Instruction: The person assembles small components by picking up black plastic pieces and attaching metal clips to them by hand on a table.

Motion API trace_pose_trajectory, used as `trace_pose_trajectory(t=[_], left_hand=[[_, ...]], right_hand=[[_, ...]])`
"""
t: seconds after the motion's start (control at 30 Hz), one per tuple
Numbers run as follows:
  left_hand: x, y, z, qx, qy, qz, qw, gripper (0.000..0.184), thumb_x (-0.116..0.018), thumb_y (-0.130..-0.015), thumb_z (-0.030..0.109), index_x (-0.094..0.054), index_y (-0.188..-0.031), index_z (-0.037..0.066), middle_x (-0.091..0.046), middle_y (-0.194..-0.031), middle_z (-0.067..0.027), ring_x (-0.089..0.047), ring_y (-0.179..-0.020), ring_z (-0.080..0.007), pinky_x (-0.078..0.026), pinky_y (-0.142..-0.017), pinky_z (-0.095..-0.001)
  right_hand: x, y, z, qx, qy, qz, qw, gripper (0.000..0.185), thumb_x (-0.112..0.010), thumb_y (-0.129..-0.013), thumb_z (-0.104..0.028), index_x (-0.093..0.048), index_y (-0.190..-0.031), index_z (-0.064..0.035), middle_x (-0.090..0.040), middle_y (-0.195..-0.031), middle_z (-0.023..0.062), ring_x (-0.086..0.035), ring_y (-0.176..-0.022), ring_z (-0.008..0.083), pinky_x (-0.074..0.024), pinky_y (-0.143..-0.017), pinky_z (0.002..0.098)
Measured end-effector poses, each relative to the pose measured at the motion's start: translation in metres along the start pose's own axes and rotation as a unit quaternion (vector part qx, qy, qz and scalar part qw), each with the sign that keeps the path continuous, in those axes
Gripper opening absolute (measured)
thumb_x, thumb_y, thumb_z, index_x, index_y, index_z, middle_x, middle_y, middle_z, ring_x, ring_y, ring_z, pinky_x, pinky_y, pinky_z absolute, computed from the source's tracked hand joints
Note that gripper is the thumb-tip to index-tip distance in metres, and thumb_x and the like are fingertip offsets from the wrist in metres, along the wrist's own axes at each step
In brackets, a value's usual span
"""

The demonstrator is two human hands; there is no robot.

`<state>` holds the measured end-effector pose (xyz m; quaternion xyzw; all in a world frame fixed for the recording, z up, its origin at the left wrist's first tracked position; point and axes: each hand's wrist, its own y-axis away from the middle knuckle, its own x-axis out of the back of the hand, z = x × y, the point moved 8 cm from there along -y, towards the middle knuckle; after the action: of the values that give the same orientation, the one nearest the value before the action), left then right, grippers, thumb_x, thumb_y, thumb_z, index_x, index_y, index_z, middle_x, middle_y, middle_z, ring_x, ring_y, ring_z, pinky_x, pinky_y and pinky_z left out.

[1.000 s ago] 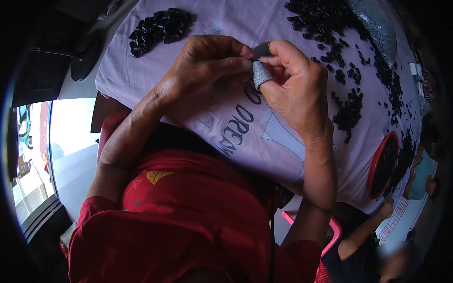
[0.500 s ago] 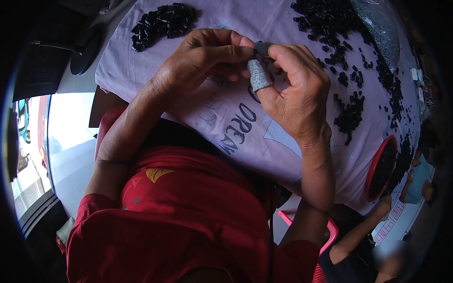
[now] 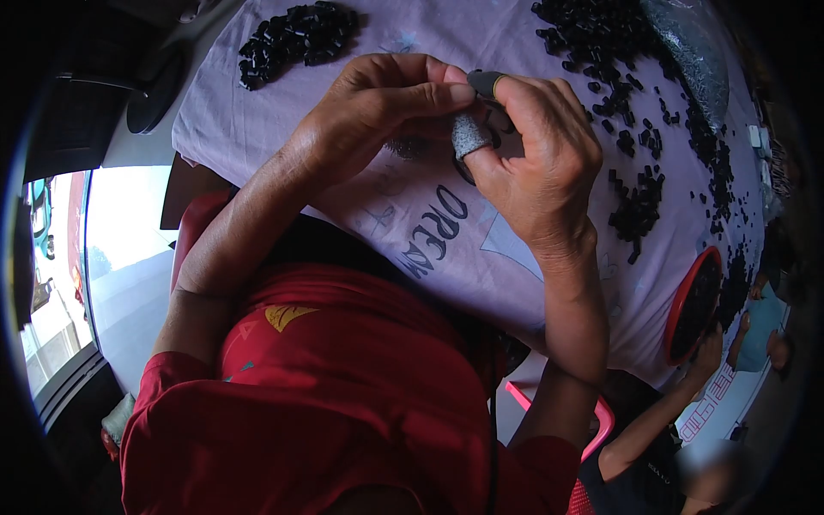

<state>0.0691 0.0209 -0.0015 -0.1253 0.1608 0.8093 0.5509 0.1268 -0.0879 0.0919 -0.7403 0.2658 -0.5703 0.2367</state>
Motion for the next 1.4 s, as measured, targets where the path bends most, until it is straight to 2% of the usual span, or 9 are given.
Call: trace_pose_trajectory(t=[0.4,0.7,0.87,1.17,1.4], left_hand=[[0.0016,0.0015,0.0038,-0.013,-0.023,0.020,0.999,0.023,-0.068,-0.094,0.019,-0.068,-0.107,0.000,-0.071,-0.097,-0.0065,-0.068,-0.089,-0.0114,-0.054,-0.085,-0.0265],[-0.0043,0.0047,0.0082,0.016,-0.029,-0.007,0.999,0.028,-0.068,-0.094,0.026,-0.069,-0.107,0.001,-0.071,-0.094,-0.0048,-0.068,-0.086,-0.0118,-0.055,-0.080,-0.0270],[-0.0025,0.0029,0.0070,0.035,-0.051,-0.038,0.997,0.029,-0.067,-0.095,0.029,-0.071,-0.104,0.002,-0.071,-0.093,-0.0035,-0.068,-0.085,-0.0118,-0.056,-0.078,-0.0283],[0.0019,0.0031,-0.0004,0.039,-0.044,-0.002,0.998,0.025,-0.067,-0.094,0.027,-0.071,-0.101,0.003,-0.071,-0.090,-0.0044,-0.068,-0.082,-0.0122,-0.057,-0.078,-0.0288],[-0.0028,0.0037,0.0038,0.019,-0.034,-0.023,0.999,0.031,-0.065,-0.096,0.030,-0.070,-0.105,0.001,-0.072,-0.093,-0.0070,-0.070,-0.083,-0.0136,-0.057,-0.076,-0.0279]], right_hand=[[-0.0067,0.0032,0.0016,0.009,0.010,0.004,1.000,0.037,-0.071,-0.065,0.004,-0.065,-0.101,0.0005,-0.068,-0.091,0.0111,-0.066,-0.079,0.0267,-0.0559,-0.068,0.0349],[-0.0010,0.0033,0.0052,0.067,0.018,0.025,0.997,0.035,-0.069,-0.065,0.005,-0.067,-0.100,0.0037,-0.069,-0.096,0.0132,-0.067,-0.084,0.0284,-0.0561,-0.072,0.0362],[-0.0013,0.0029,0.0074,0.063,0.009,0.014,0.998,0.033,-0.069,-0.067,0.006,-0.067,-0.100,0.0032,-0.069,-0.094,0.0128,-0.067,-0.083,0.0277,-0.0559,-0.071,0.0358],[-0.0052,0.0012,-0.0006,0.090,0.037,0.005,0.995,0.031,-0.068,-0.065,0.009,-0.067,-0.095,0.0031,-0.068,-0.088,0.0118,-0.066,-0.078,0.0268,-0.0554,-0.069,0.0347],[-0.0049,0.0010,0.0027,0.089,0.046,-0.016,0.995,0.029,-0.068,-0.067,0.008,-0.066,-0.095,0.0040,-0.069,-0.089,0.0124,-0.067,-0.079,0.0272,-0.0559,-0.069,0.0346]])
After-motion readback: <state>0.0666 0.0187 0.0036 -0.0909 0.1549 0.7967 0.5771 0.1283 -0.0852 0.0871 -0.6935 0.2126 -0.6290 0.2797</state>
